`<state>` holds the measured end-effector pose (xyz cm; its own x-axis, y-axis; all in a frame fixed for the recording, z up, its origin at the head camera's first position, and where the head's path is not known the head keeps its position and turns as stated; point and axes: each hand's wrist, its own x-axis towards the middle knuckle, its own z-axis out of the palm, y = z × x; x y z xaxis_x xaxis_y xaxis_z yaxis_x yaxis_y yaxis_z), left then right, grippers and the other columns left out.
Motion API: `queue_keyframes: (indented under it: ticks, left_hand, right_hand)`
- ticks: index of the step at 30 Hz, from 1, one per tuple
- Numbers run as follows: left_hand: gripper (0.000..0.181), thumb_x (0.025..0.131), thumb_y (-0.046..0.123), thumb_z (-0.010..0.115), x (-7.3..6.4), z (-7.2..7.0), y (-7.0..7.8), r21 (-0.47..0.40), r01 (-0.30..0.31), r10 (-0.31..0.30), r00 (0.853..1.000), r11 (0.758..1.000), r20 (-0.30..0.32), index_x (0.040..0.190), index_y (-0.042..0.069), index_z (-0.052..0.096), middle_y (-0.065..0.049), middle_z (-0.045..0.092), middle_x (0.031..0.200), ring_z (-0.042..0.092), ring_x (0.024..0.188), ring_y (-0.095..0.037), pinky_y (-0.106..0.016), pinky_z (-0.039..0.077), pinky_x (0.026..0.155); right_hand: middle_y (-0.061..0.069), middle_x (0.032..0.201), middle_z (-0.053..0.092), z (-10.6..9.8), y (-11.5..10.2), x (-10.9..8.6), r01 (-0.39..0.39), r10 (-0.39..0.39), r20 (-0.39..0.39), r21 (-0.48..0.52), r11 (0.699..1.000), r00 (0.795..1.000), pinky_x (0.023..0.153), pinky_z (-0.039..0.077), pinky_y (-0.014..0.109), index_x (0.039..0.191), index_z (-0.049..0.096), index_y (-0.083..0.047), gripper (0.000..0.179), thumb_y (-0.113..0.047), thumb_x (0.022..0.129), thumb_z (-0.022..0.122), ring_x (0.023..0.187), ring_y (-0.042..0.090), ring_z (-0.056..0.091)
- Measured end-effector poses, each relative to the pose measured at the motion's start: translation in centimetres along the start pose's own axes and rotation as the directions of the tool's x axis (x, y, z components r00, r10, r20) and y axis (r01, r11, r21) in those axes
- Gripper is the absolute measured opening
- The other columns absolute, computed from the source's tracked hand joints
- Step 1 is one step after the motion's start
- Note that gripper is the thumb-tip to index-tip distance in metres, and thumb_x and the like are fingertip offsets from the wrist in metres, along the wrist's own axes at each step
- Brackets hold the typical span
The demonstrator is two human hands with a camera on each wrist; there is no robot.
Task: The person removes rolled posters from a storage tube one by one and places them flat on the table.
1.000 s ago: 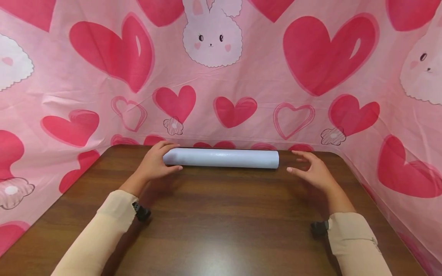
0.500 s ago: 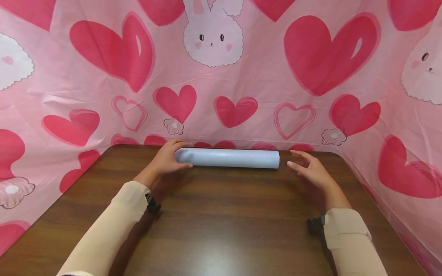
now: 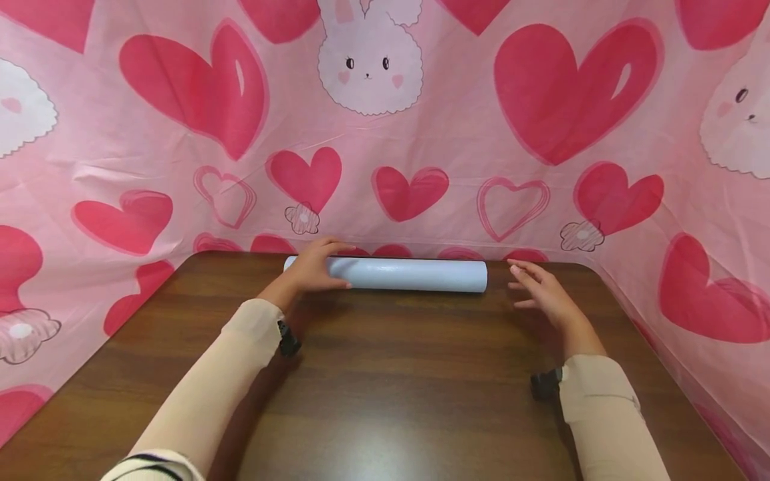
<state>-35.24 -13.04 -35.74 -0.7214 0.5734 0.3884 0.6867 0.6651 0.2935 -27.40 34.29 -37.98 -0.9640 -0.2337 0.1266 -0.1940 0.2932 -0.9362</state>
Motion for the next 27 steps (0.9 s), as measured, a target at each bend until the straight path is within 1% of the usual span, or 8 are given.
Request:
queue_keyframes:
  ticks: [3,5,9,14,18,22,25,27]
  left_hand:
    - [0.074,0.065,0.036,0.09,0.6,0.4,0.0,-0.018,0.007,-0.006,0.999,1.0,0.032,0.131,0.015,0.062,-0.008,0.059,0.126,0.05,0.116,-0.025,-0.043,0.041,0.101]
    - [0.075,0.065,0.038,0.09,0.9,0.8,-0.1,-0.018,0.014,-0.013,0.999,1.0,0.051,0.131,0.017,0.063,-0.008,0.058,0.127,0.05,0.117,-0.024,-0.042,0.041,0.102]
    - [0.075,0.065,0.039,0.089,1.5,1.4,-0.2,-0.007,0.028,-0.027,0.996,1.0,0.081,0.132,0.018,0.063,-0.006,0.058,0.128,0.049,0.12,-0.022,-0.042,0.041,0.102]
    - [0.077,0.064,0.039,0.09,2.0,2.0,-0.3,0.011,0.061,-0.062,0.993,0.998,0.101,0.133,0.017,0.062,-0.007,0.056,0.13,0.048,0.122,-0.024,-0.046,0.041,0.1]
    - [0.08,0.065,0.038,0.09,2.4,2.3,0.0,0.028,0.083,-0.086,0.985,0.996,0.152,0.136,0.018,0.06,-0.009,0.055,0.132,0.048,0.123,-0.025,-0.051,0.041,0.098]
    - [0.083,0.066,0.036,0.09,2.7,2.5,0.2,0.06,0.073,-0.084,0.977,0.996,0.195,0.139,0.019,0.056,-0.008,0.054,0.137,0.045,0.127,-0.028,-0.056,0.039,0.099]
    - [0.084,0.065,0.034,0.091,2.9,2.5,0.4,0.083,0.063,-0.079,0.975,0.995,0.209,0.14,0.021,0.056,-0.003,0.056,0.138,0.046,0.124,-0.028,-0.053,0.041,0.097]
    - [0.083,0.065,0.034,0.091,2.9,2.5,0.7,0.089,0.083,-0.101,0.969,0.993,0.226,0.139,0.024,0.056,-0.001,0.058,0.136,0.045,0.121,-0.027,-0.051,0.041,0.093]
  right_hand:
    - [-0.012,0.123,0.048,0.0,0.1,0.2,0.016,-0.017,0.019,0.058,0.998,1.0,0.077,0.057,0.037,0.134,0.049,-0.03,0.03,-0.033,0.107,0.036,0.102,0.001,0.061]
    - [-0.014,0.121,0.049,0.0,0.1,0.2,0.02,-0.023,0.034,0.09,0.996,0.999,0.076,0.057,0.037,0.131,0.05,-0.033,0.029,-0.033,0.107,0.035,0.103,0.002,0.061]
    - [-0.014,0.122,0.05,0.0,0.1,0.3,0.008,-0.015,0.055,0.127,0.992,0.998,0.077,0.057,0.038,0.132,0.05,-0.034,0.03,-0.033,0.107,0.034,0.103,0.003,0.062]
    - [-0.012,0.125,0.047,-0.1,0.2,0.6,-0.015,0.004,0.074,0.148,0.989,0.997,0.079,0.056,0.037,0.136,0.048,-0.033,0.032,-0.035,0.107,0.033,0.105,0.004,0.061]
    - [-0.009,0.128,0.044,-0.1,0.3,0.8,-0.038,0.026,0.086,0.142,0.989,0.996,0.081,0.056,0.038,0.138,0.045,-0.032,0.034,-0.038,0.107,0.032,0.108,0.006,0.06]
    - [-0.005,0.131,0.041,0.0,0.3,0.9,-0.043,0.03,0.089,0.145,0.989,0.996,0.082,0.056,0.04,0.141,0.042,-0.03,0.037,-0.038,0.107,0.031,0.11,0.008,0.06]
    - [-0.006,0.13,0.042,0.1,0.3,0.9,-0.034,0.02,0.094,0.152,0.988,0.995,0.081,0.056,0.04,0.143,0.041,-0.029,0.039,-0.038,0.107,0.031,0.111,0.009,0.06]
    - [-0.008,0.129,0.042,0.2,0.3,1.0,-0.028,0.013,0.101,0.154,0.988,0.995,0.082,0.056,0.041,0.144,0.04,-0.028,0.039,-0.037,0.107,0.03,0.111,0.01,0.059]
